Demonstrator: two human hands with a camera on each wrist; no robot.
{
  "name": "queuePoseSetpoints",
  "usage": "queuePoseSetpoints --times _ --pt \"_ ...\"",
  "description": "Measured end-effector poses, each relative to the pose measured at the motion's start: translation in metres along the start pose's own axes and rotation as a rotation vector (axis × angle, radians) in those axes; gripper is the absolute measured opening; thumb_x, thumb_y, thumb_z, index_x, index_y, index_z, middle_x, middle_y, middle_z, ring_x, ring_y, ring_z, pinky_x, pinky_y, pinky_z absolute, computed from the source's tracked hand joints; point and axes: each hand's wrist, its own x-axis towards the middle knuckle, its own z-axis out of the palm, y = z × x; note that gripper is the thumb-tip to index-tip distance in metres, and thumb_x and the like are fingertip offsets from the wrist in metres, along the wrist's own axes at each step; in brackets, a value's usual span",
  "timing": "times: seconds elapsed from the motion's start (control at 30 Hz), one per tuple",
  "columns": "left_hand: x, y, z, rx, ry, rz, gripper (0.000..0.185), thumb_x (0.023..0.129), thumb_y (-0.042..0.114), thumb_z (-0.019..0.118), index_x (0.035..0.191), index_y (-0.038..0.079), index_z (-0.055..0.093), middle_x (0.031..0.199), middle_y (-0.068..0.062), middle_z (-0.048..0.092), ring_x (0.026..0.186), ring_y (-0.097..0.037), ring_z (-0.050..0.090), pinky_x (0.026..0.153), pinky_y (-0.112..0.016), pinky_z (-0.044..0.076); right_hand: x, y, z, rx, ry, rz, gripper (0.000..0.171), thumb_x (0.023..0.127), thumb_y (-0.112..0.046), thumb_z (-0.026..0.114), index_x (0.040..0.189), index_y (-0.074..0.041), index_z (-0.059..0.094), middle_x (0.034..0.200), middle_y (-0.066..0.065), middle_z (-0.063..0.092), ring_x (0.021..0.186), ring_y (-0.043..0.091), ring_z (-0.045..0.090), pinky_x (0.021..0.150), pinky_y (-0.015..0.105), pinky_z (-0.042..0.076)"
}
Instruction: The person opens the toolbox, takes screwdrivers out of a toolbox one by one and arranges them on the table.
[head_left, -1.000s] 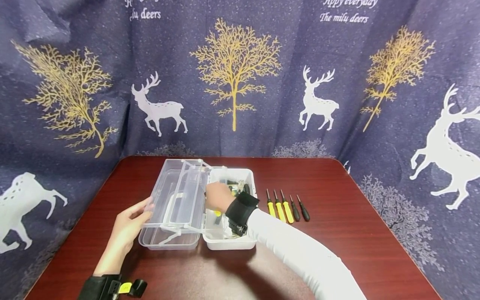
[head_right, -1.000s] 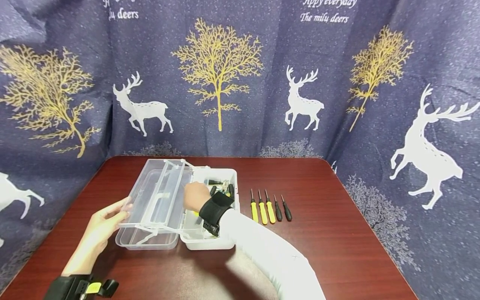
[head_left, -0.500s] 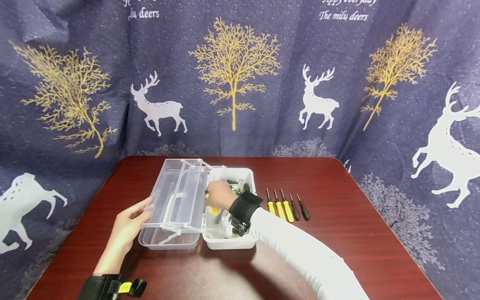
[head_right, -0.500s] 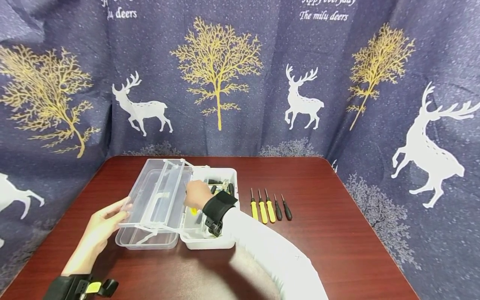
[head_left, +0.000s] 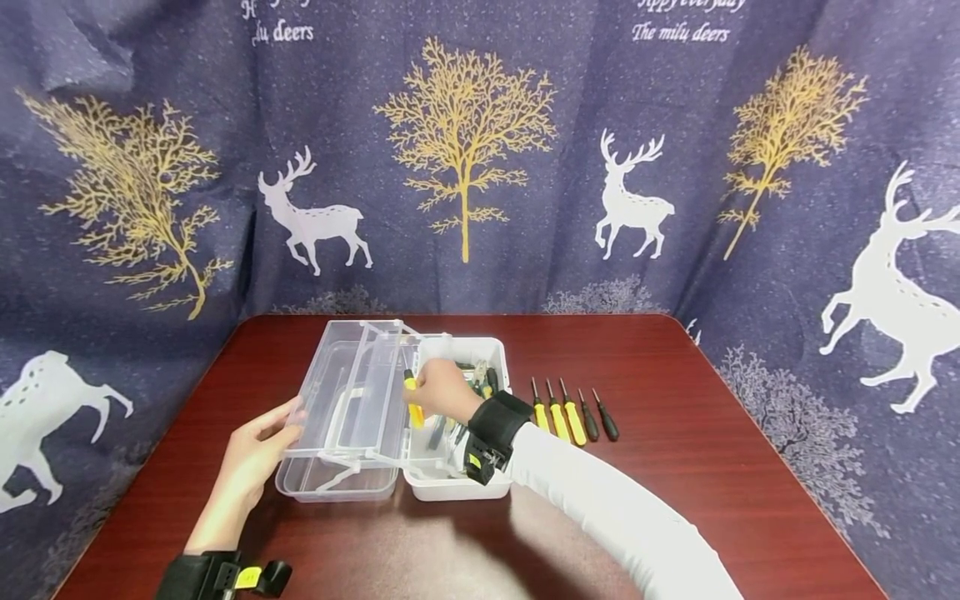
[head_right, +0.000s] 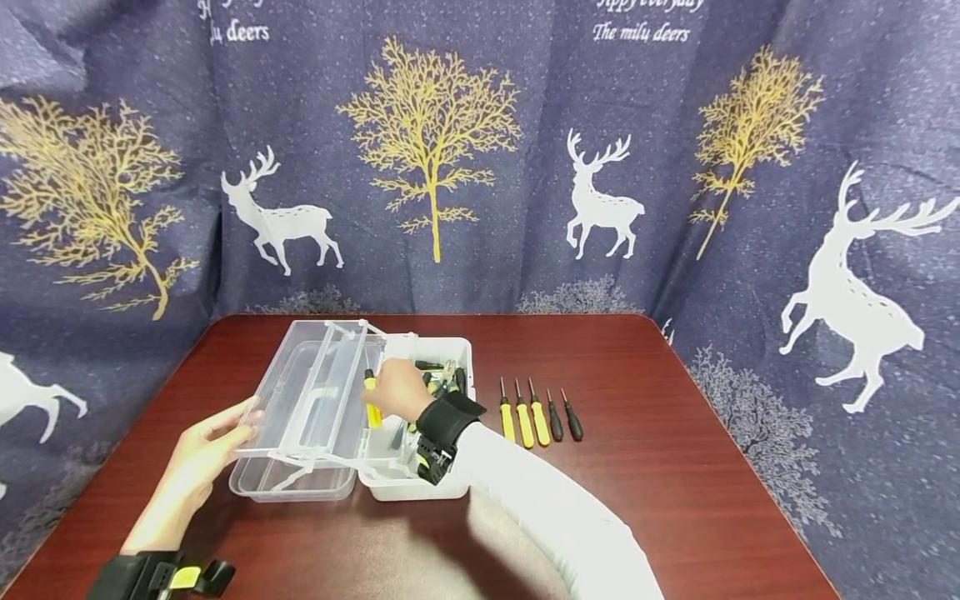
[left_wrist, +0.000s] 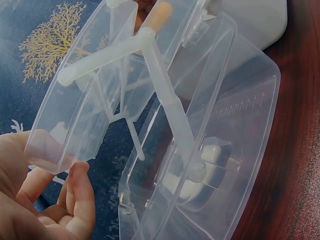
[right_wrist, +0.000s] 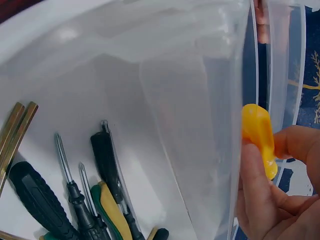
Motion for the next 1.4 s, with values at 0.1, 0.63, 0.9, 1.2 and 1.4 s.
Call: queuePoseSetpoints --times 0.1,0.63,0.9,1.2,1.4 --pt "0.000 0.000 0.000 -0.007 -0.002 0.001 0.051 0.088 0.022 0.057 0.136 0.011 0.043 0.086 0.037 0.057 0.082 0.023 0.051 0.072 -0.012 0.046 -0.001 0.001 0.000 0.043 0.020 -0.011 0.050 0.077 -0.024 0.066 0.038 -0.019 0.034 0.034 -0.010 0.033 0.036 0.001 0.051 0.041 0.016 0.029" --pt "0.001 -0.002 0.001 -0.019 0.008 -0.031 0.053 0.087 0.027 0.060 0.136 0.013 0.044 0.086 0.037 0.058 0.082 0.018 0.053 0.070 -0.011 0.045 -0.002 0.003 0.001 0.338 -0.066 0.141 0.037 0.079 -0.023 0.067 0.047 -0.015 0.049 0.043 -0.001 0.052 0.050 0.008 0.065 0.057 0.018 0.050" --pt "0.001 -0.002 0.001 -0.032 0.002 -0.030 0.052 0.087 0.024 0.058 0.136 0.013 0.044 0.086 0.036 0.059 0.083 0.019 0.054 0.069 -0.011 0.045 -0.006 0.003 -0.003 0.382 -0.078 0.130 0.036 0.080 -0.022 0.066 0.049 -0.013 0.052 0.044 0.000 0.053 0.052 0.010 0.066 0.059 0.020 0.053" --pt "0.003 -0.003 0.000 -0.001 0.006 -0.034 0.053 0.087 0.029 0.058 0.136 0.014 0.044 0.085 0.039 0.055 0.084 0.016 0.055 0.069 -0.011 0.045 -0.012 0.006 -0.010 0.402 -0.063 0.160 0.021 0.079 -0.021 0.067 0.067 -0.004 0.065 0.073 0.009 0.067 0.059 0.014 0.069 0.057 0.023 0.054" --pt "0.003 -0.002 0.000 0.015 0.004 -0.041 0.054 0.087 0.031 0.059 0.136 0.015 0.044 0.082 0.039 0.051 0.081 0.017 0.052 0.069 -0.011 0.045 -0.014 0.016 -0.015 0.423 -0.038 0.139 0.019 0.080 -0.022 0.066 0.076 -0.003 0.067 0.080 0.009 0.067 0.062 0.016 0.070 0.059 0.025 0.054"
